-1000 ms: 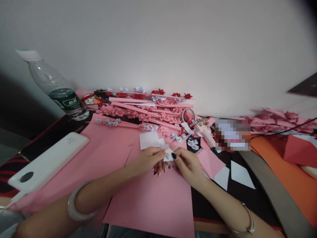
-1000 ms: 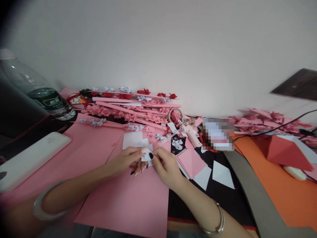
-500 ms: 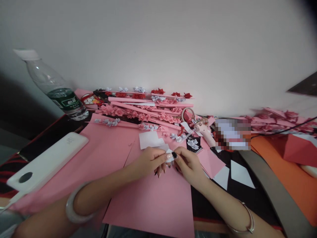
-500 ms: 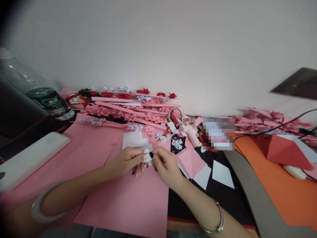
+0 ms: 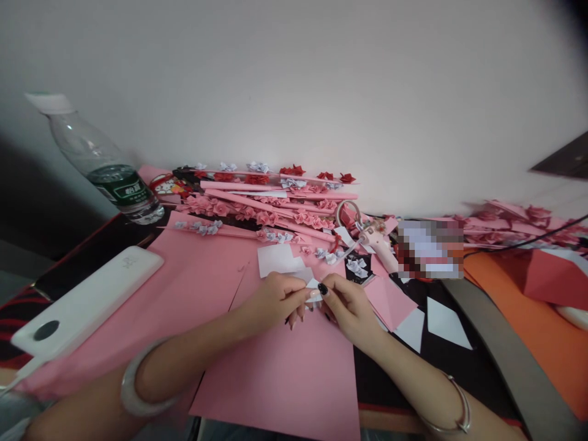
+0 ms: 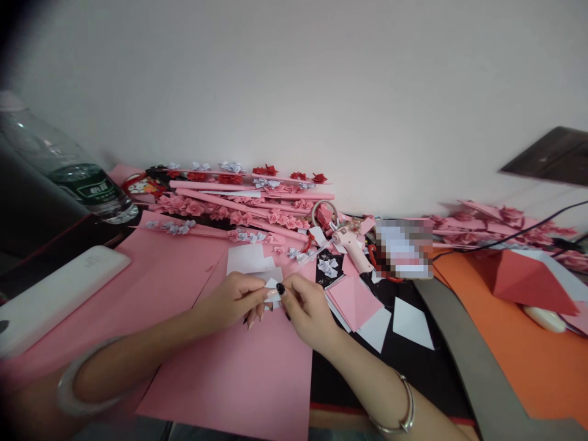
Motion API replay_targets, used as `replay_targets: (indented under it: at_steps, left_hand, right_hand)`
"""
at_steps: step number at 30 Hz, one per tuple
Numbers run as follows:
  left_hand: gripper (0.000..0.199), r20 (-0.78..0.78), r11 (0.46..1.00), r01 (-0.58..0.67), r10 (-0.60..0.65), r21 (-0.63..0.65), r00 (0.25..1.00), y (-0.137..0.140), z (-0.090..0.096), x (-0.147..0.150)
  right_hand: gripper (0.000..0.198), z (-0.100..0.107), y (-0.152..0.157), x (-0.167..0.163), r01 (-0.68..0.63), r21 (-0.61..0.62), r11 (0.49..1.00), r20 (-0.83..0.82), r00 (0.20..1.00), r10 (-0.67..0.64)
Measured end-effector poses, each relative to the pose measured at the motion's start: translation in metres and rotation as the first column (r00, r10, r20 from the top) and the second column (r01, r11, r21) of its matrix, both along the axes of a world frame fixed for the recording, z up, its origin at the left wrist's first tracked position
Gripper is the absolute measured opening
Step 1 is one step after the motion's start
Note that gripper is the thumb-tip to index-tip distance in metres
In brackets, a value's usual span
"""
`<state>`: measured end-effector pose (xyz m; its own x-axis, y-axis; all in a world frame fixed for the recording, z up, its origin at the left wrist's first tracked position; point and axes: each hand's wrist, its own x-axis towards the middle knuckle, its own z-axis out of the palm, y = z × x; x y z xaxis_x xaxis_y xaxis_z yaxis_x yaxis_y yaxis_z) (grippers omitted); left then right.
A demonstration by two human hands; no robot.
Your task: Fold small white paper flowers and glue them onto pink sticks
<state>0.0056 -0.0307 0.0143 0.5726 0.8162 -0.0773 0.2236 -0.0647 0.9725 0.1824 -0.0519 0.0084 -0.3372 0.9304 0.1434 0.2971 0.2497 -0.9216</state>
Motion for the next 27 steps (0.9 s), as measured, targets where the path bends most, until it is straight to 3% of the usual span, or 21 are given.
replay_targets:
  at_steps: [4, 13, 27]
  left_hand:
    - [0.037, -0.021, 1.000, 0.012, -0.012, 0.027, 1.000, 0.0001, 0.0020, 0.0005]
    - [0.015, 0.114, 0.984, 0.009, 0.011, -0.177, 0.993, 0.0011, -0.0028, 0.0024]
    - [0.035, 0.209, 0.960, 0.173, -0.126, -0.221, 0.970, 0.0042, -0.0026, -0.0002]
  right_hand:
    - [0.025, 0.0012, -0.0002, 0.0003, -0.017, -0.025, 1.000, -0.020, 1.000, 0.017]
    - [0.023, 0.0003, 0.0028, 0.0016, -0.009, 0.057, 0.998, 0.091, 0.996, 0.004]
    - [0.026, 0.0053, 0.0035, 0.0014, -0.040, 0.105, 0.994, 0.160, 0.987, 0.023]
